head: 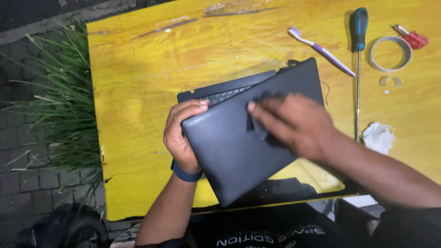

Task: Cleaning laptop components and assembling the screen to the keyboard base on a workbench.

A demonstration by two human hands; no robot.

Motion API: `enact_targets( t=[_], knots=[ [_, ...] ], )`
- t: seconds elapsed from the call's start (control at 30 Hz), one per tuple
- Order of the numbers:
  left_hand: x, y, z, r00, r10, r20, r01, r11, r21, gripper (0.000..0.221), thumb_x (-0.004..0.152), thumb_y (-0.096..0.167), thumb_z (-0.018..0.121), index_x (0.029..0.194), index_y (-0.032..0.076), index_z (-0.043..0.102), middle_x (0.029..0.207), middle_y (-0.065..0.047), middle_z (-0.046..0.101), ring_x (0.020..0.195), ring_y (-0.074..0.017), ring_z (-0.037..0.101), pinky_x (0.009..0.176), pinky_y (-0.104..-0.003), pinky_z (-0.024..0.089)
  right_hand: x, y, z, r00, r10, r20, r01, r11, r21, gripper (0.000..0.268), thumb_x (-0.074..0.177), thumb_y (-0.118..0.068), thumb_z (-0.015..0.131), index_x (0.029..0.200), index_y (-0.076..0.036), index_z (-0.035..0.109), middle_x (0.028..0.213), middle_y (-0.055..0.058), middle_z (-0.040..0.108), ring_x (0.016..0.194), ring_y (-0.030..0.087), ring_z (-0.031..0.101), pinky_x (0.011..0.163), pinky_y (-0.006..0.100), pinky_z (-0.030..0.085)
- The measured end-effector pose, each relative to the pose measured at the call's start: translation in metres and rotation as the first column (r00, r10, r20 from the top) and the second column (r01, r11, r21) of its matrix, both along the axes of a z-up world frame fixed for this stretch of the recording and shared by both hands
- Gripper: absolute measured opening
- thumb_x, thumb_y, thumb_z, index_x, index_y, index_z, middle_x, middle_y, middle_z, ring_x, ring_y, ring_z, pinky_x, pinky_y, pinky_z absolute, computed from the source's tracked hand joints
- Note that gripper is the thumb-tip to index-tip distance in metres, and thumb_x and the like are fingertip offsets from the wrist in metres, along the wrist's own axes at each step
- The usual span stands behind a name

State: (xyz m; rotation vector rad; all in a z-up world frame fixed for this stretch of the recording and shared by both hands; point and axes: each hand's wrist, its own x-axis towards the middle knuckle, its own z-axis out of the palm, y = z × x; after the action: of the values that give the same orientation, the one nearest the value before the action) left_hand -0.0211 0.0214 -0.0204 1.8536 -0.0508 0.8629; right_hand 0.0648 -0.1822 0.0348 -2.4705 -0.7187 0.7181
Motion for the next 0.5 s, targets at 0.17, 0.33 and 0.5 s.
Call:
enact_targets(
  t=[0.17, 0.33, 0.5],
  knots=[
    [-0.001, -0.004, -0.001, 1.000, 0.019, -0.013, -0.020, 0.999, -0.031, 0.011, 0.104, 0.003, 0.056, 0.100, 0.002, 0.066, 0.102, -0.017, 0.069, 0.100, -0.0291, 0.072, 0.097, -0.039, 0.059, 0.000, 0.004, 0.008, 0.994, -0.056, -0.098, 0.047, 0.995, -0.087, 0.056, 0.098, -0.060, 0.028, 0.094, -0.024, 0.070, 0.061, 0.004, 0.063, 0.061, 0.022, 0.068, 0.054, 0.040, 0.052],
    [0.001, -0.003, -0.003, 0.999, 0.039, -0.014, -0.039, 0.999, -0.015, 0.012, 0.104, 0.004, 0.055, 0.098, 0.002, 0.066, 0.101, -0.017, 0.069, 0.099, -0.0290, 0.072, 0.096, -0.039, 0.059, 0.003, 0.008, 0.018, 0.980, -0.121, -0.160, 0.091, 0.979, -0.181, 0.058, 0.097, -0.063, 0.027, 0.098, -0.027, 0.073, 0.059, 0.004, 0.060, 0.064, 0.020, 0.066, 0.057, 0.038, 0.050],
    [0.002, -0.002, -0.005, 0.999, 0.035, 0.011, -0.035, 0.999, -0.013, 0.009, 0.103, 0.002, 0.058, 0.099, 0.001, 0.066, 0.101, -0.016, 0.069, 0.099, -0.0302, 0.073, 0.095, -0.040, 0.061, 0.001, 0.010, 0.017, 0.983, -0.058, -0.176, 0.020, 0.977, -0.214, 0.055, 0.100, -0.062, 0.026, 0.092, -0.025, 0.067, 0.055, -0.003, 0.054, 0.056, 0.015, 0.063, 0.050, 0.034, 0.050]
  ],
)
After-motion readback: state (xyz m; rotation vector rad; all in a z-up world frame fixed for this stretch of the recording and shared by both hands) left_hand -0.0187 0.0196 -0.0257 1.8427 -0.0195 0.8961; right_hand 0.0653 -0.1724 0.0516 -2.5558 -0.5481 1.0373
